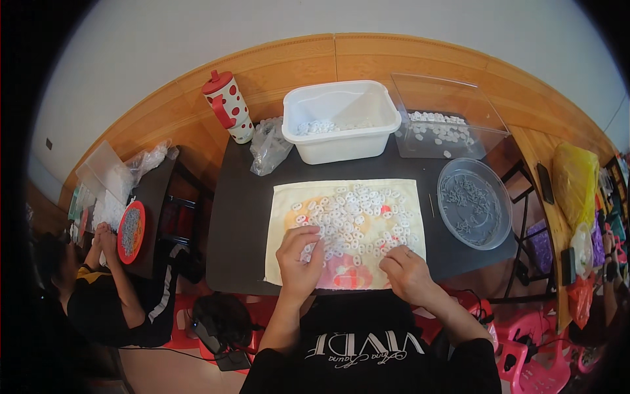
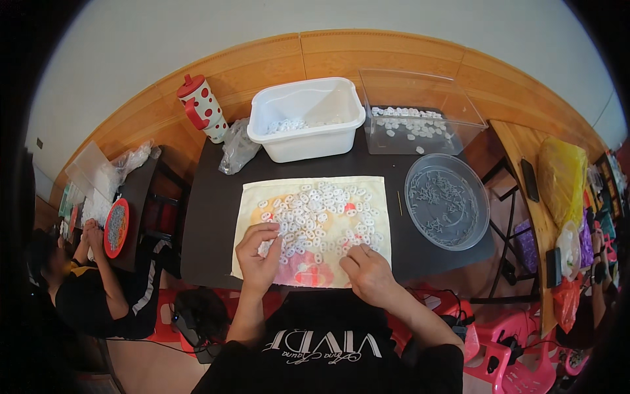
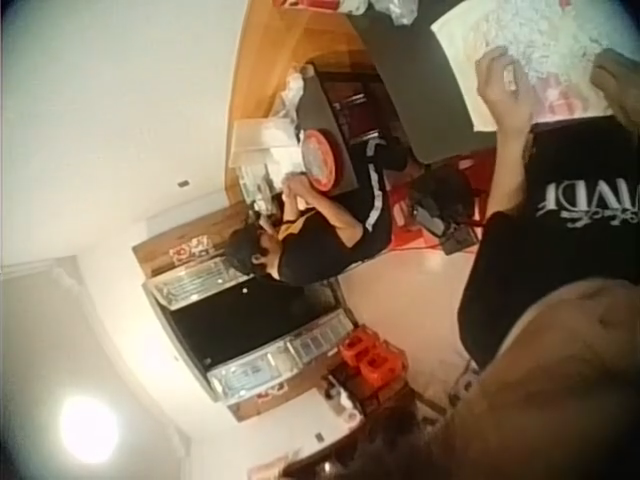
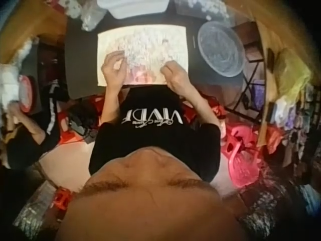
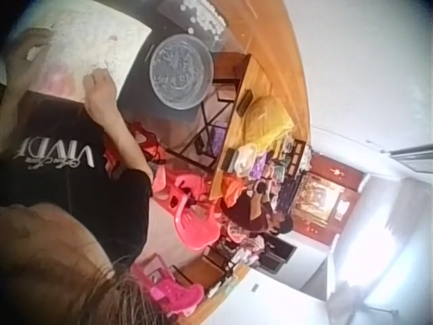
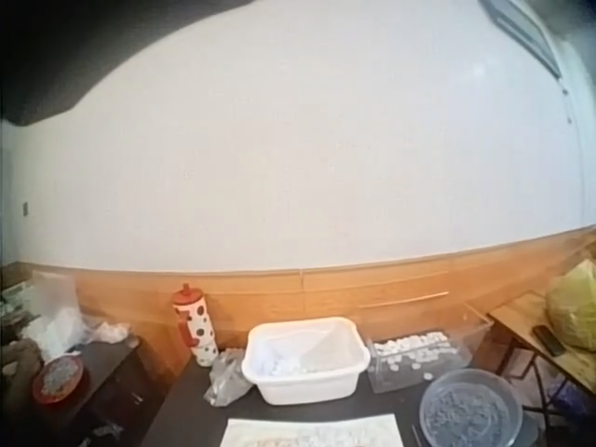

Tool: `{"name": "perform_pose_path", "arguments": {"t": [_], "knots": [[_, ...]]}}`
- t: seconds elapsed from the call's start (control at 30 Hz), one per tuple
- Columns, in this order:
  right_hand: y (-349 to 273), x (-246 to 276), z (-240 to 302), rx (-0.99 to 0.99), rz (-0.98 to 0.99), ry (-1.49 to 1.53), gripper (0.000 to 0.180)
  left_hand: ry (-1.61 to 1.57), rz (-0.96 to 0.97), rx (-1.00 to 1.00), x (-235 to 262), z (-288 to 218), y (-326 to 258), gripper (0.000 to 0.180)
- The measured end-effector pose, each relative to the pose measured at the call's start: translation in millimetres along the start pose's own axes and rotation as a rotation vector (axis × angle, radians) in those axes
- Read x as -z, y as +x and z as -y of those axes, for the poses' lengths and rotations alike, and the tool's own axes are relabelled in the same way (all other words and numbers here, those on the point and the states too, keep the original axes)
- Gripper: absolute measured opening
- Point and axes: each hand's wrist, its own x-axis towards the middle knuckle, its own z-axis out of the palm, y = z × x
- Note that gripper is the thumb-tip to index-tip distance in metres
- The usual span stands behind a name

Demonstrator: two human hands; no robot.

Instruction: Sorting and picking small white plastic components from a pile on a cloth into a plastic container.

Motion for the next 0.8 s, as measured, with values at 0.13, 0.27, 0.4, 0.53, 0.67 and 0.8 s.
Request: {"name": "perform_pose_path", "arguments": {"t": [0.13,0.27,0.4,0.53,0.67,0.8], "knots": [[4.7,-2.8,3.0,-0.136,-0.178,0.325,0.014,-0.799,0.155,0.447,0.5,1.1,-3.7,0.005],[15.2,-2.4,12.7,-0.31,-0.205,0.691,0.012,-1.293,0.29,0.559,-5.4,-1.1,-1.2,0.008],[28.7,-12.2,23.9,-0.293,-0.366,0.819,0.013,-1.449,0.253,0.67,-22.8,-5.8,-10.3,0.006],[35.4,-17.4,32.4,-0.228,-0.447,0.802,0.015,-1.483,0.272,0.619,-32.6,5.9,-19.5,0.007],[41.2,-18.8,37.0,-0.164,-0.499,0.672,0.017,-1.44,0.252,0.695,-32.8,3.2,-24.6,0.01],[43.0,-21.3,36.2,-0.08,-0.544,0.489,0.019,-1.393,0.205,0.688,-33.4,3.3,-28.8,0.012]]}}
